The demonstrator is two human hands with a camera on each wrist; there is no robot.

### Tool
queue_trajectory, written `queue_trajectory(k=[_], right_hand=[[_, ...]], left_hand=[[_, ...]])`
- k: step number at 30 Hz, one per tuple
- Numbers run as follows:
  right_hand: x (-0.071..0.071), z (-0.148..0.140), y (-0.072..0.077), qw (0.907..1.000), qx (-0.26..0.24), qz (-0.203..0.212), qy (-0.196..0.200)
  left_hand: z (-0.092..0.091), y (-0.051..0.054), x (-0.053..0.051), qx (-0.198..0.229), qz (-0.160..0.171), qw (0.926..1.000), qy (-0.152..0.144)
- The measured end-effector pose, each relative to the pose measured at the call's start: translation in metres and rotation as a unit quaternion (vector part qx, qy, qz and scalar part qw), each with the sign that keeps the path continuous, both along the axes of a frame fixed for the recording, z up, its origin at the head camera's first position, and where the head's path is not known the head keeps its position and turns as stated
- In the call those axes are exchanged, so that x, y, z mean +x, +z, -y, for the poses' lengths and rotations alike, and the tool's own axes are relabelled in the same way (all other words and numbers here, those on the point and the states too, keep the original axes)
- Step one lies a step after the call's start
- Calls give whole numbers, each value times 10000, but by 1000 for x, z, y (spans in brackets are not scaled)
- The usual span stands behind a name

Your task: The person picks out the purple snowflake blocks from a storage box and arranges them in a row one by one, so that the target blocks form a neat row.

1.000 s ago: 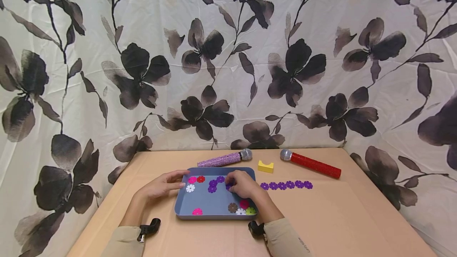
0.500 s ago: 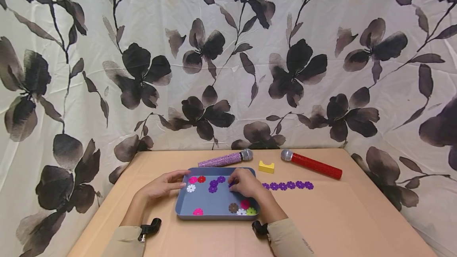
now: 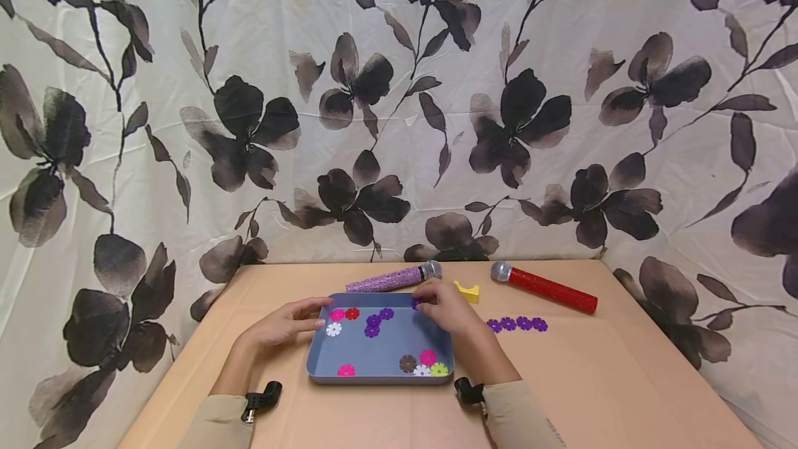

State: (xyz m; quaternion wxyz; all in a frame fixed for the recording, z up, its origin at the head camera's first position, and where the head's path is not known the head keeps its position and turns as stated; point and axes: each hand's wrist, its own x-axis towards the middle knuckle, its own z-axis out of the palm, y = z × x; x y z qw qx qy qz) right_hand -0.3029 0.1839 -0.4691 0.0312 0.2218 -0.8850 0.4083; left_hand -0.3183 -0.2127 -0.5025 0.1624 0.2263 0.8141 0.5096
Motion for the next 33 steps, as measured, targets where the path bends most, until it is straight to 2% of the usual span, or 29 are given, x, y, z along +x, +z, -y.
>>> queue_trajectory(k=[7,13,21,33], right_hand=[[2,-25,8,9984,-190,-50,-526],[0,-53,11,9972,-284,-27,-690],[4,-92,16,9903,-624,44,-1239],[15,-141,16,9830,-813,266,-1626]], left_hand=[[0,-2,0,3,0,10000,-6],[0,-3,-1,-36,-80,10000,-45],[1,-2,-1,-33,-74,10000,-58],[1,2,0,-3,-33,10000,-64]])
